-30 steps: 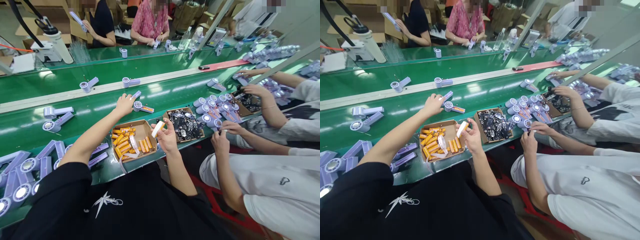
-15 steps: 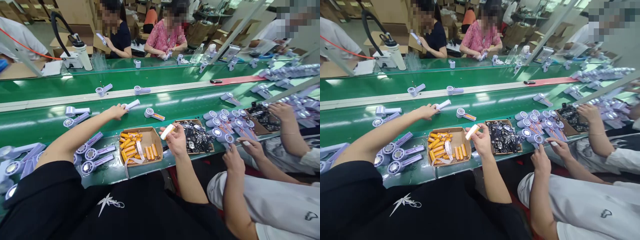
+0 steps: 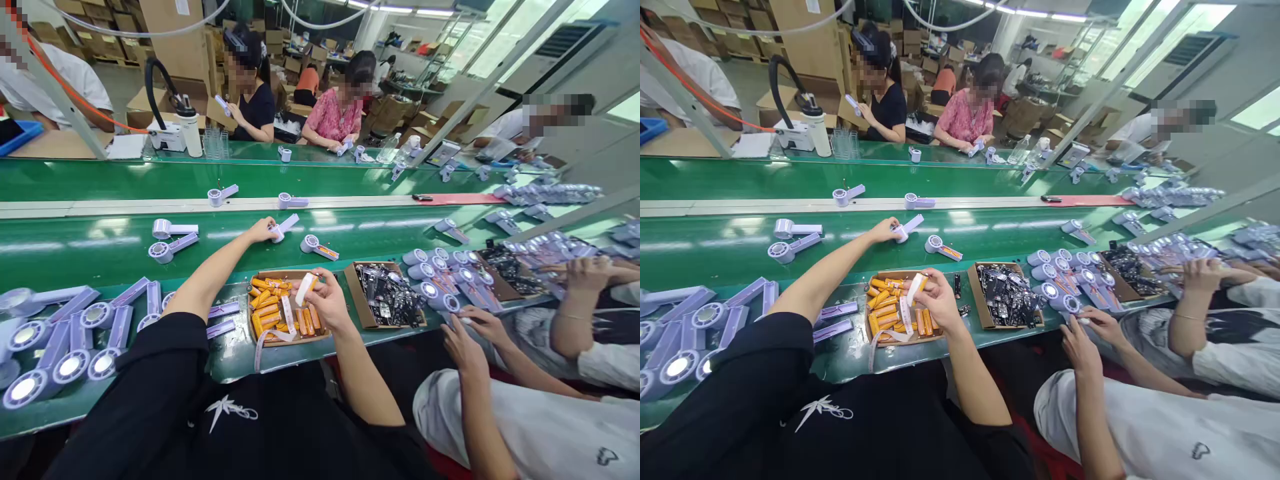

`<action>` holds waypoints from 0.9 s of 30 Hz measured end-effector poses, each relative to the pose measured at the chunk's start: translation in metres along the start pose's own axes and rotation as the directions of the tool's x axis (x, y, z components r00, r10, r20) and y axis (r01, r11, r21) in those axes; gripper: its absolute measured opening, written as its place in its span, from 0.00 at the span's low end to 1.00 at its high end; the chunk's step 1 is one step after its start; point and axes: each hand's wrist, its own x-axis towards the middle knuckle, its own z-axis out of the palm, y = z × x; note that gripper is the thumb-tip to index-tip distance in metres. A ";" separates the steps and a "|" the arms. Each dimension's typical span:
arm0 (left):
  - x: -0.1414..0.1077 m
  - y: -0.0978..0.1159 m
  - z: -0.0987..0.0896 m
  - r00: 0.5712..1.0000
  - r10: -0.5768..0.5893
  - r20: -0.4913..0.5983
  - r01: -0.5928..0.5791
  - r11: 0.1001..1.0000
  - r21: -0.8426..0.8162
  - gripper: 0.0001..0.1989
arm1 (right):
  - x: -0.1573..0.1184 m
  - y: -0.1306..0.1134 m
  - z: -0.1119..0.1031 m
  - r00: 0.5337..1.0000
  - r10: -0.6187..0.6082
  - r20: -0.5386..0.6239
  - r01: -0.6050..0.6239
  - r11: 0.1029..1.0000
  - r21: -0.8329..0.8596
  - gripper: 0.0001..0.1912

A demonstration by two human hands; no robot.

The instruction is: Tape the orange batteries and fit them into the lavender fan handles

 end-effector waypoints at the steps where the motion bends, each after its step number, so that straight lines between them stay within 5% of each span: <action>1: -0.003 0.002 0.003 1.000 0.026 -0.004 -0.026 1.000 0.004 0.31 | -0.002 0.001 -0.004 1.000 0.018 -0.003 -0.018 1.000 -0.015 0.39; 9: -0.014 0.025 0.012 0.985 0.156 0.076 -0.166 0.973 0.157 0.25 | 0.012 -0.001 0.006 0.998 0.054 -0.022 -0.056 0.993 -0.102 0.39; 12: -0.012 0.028 0.006 0.966 0.216 0.145 -0.242 0.950 0.198 0.31 | 0.019 -0.006 0.011 0.999 0.037 -0.026 -0.040 0.989 -0.140 0.41; 15: -0.022 0.043 0.003 0.967 0.194 0.167 -0.232 0.940 0.251 0.37 | 0.021 -0.006 0.012 0.997 0.049 -0.053 -0.058 0.981 -0.186 0.42; 19: -0.033 0.063 0.002 0.970 0.171 0.174 -0.219 0.925 0.311 0.32 | 0.006 0.004 -0.006 0.990 0.052 -0.130 -0.080 0.971 -0.225 0.37; 24: -0.048 0.033 -0.012 0.957 0.112 0.267 -0.206 0.911 0.358 0.23 | -0.005 0.012 -0.051 0.968 -0.033 -0.248 -0.022 0.976 -0.214 0.34; 27: -0.067 0.016 -0.018 0.951 0.086 0.297 -0.202 0.900 0.387 0.17 | 0.008 0.002 -0.046 0.954 -0.147 -0.260 0.075 0.960 -0.269 0.30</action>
